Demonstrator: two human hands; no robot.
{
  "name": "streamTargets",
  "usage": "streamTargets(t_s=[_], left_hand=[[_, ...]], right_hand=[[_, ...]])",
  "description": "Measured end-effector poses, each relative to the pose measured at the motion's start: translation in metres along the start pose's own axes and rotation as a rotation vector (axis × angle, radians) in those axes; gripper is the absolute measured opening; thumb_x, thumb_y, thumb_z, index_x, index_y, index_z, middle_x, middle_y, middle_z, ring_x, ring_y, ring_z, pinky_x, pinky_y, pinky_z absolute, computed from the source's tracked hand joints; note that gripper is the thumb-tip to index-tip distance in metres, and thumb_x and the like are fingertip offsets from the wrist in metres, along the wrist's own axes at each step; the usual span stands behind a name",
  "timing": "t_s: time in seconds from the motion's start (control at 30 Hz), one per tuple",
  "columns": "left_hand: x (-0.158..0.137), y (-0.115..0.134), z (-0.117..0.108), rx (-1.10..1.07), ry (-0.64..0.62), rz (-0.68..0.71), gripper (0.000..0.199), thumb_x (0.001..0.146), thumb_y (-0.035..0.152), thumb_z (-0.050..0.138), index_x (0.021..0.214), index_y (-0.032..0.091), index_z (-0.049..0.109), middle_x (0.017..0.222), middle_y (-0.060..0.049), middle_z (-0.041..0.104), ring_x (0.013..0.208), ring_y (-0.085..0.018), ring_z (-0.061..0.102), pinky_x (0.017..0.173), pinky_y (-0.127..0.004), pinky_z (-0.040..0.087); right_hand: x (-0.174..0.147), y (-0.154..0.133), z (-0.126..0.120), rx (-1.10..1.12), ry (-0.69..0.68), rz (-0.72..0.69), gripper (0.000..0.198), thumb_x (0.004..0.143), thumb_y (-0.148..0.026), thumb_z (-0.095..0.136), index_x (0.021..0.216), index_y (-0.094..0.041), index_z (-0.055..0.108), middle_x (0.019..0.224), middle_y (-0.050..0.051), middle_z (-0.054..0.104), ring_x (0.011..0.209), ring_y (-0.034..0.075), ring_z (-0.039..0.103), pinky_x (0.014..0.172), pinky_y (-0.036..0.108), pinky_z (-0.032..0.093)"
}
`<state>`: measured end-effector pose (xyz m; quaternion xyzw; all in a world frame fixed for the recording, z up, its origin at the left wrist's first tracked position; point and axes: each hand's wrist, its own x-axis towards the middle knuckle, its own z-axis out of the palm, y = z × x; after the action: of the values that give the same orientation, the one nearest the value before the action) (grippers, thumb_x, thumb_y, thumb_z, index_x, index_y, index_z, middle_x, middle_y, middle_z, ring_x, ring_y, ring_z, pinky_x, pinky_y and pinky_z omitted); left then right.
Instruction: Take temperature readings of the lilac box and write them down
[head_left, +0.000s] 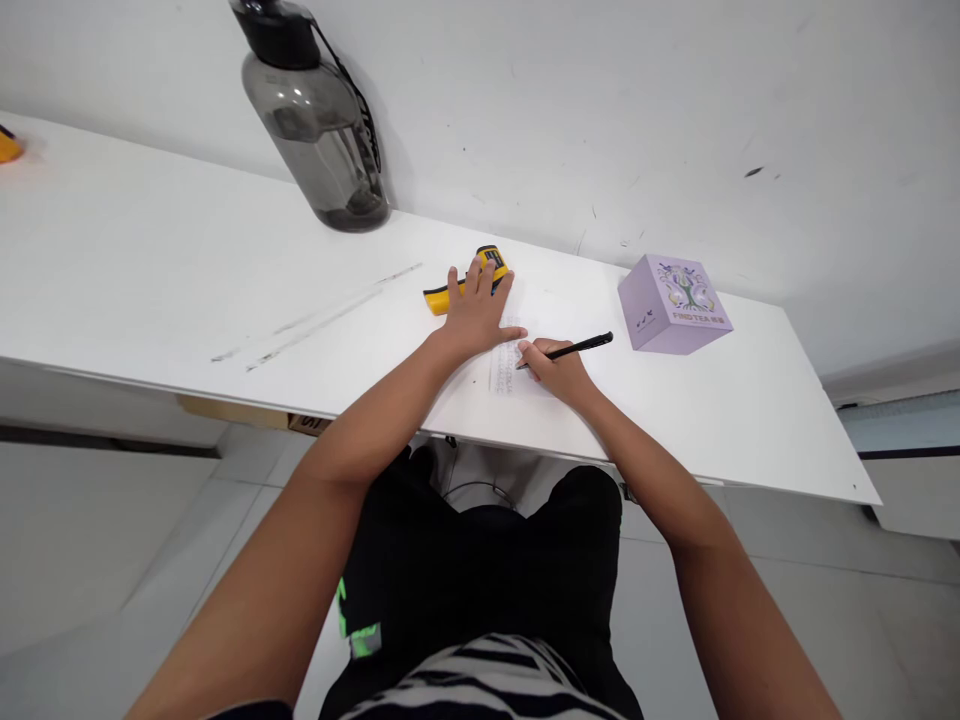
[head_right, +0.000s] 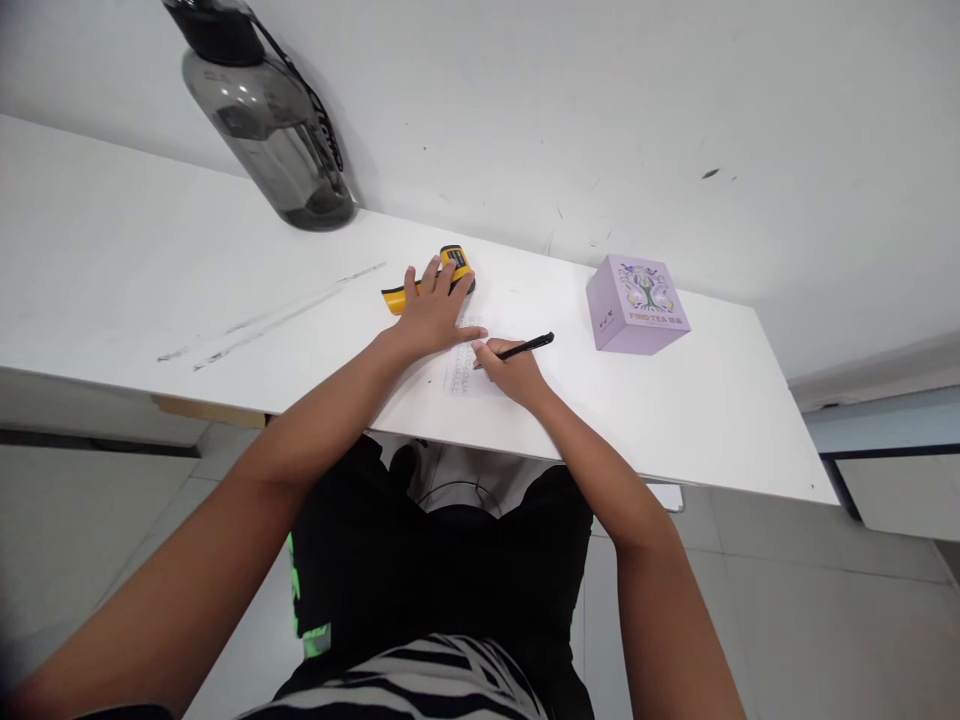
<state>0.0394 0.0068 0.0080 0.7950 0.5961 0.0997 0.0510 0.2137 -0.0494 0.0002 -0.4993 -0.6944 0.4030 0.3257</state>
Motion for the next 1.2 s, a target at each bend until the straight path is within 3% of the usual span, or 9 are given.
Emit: streamTargets(t_s=[0.23, 0.4, 0.7, 1.2], left_hand=[[0.0017, 0.0036, 0.0017, -0.026, 0.081, 0.043, 0.108, 0.077, 0.083, 0.046, 0.160, 0.022, 0.013, 0.167, -0.015, 0.010, 0.152, -0.041, 0.000, 0.119, -0.058, 0.001], [-0.0003, 0.0091, -0.0019, -0.014, 0.120, 0.151, 0.096, 0.079, 0.079, 0.048, 0.157, 0.028, 0.025, 0.167, -0.009, 0.013, 0.153, -0.038, 0.001, 0.120, -0.056, -0.004], [0.0002, 0.0016, -0.0006, -0.027, 0.094, 0.046, 0.088, 0.084, 0.072, 0.049, 0.155, 0.023, 0.032, 0.166, -0.013, 0.015, 0.152, -0.039, 0.003, 0.119, -0.059, -0.004], [0.0015, 0.0002, 0.0026, -0.020, 0.059, 0.018, 0.090, 0.083, 0.077, 0.043, 0.155, 0.023, 0.032, 0.166, -0.013, 0.016, 0.153, -0.039, 0.002, 0.119, -0.059, -0.003]], right_hand=[[0.0012, 0.0016, 0.0010, -0.024, 0.024, -0.007, 0.042, 0.089, -0.045, 0.055, 0.055, -0.020, 0.060, 0.048, -0.002, 0.052, 0.051, 0.012, 0.049, 0.056, 0.028, 0.039], [0.0015, 0.0025, 0.0009, -0.020, 0.039, -0.014, 0.040, 0.088, -0.044, 0.055, 0.057, -0.020, 0.061, 0.048, -0.002, 0.051, 0.050, 0.012, 0.047, 0.055, 0.028, 0.037], [-0.0009, -0.0003, -0.0001, -0.004, -0.025, 0.028, 0.042, 0.088, -0.045, 0.056, 0.055, -0.020, 0.059, 0.047, -0.002, 0.050, 0.048, 0.011, 0.046, 0.051, 0.027, 0.036], [-0.0003, 0.0004, 0.0005, -0.024, 0.039, -0.009, 0.042, 0.088, -0.048, 0.055, 0.058, -0.020, 0.062, 0.049, -0.001, 0.052, 0.052, 0.013, 0.048, 0.056, 0.028, 0.039]])
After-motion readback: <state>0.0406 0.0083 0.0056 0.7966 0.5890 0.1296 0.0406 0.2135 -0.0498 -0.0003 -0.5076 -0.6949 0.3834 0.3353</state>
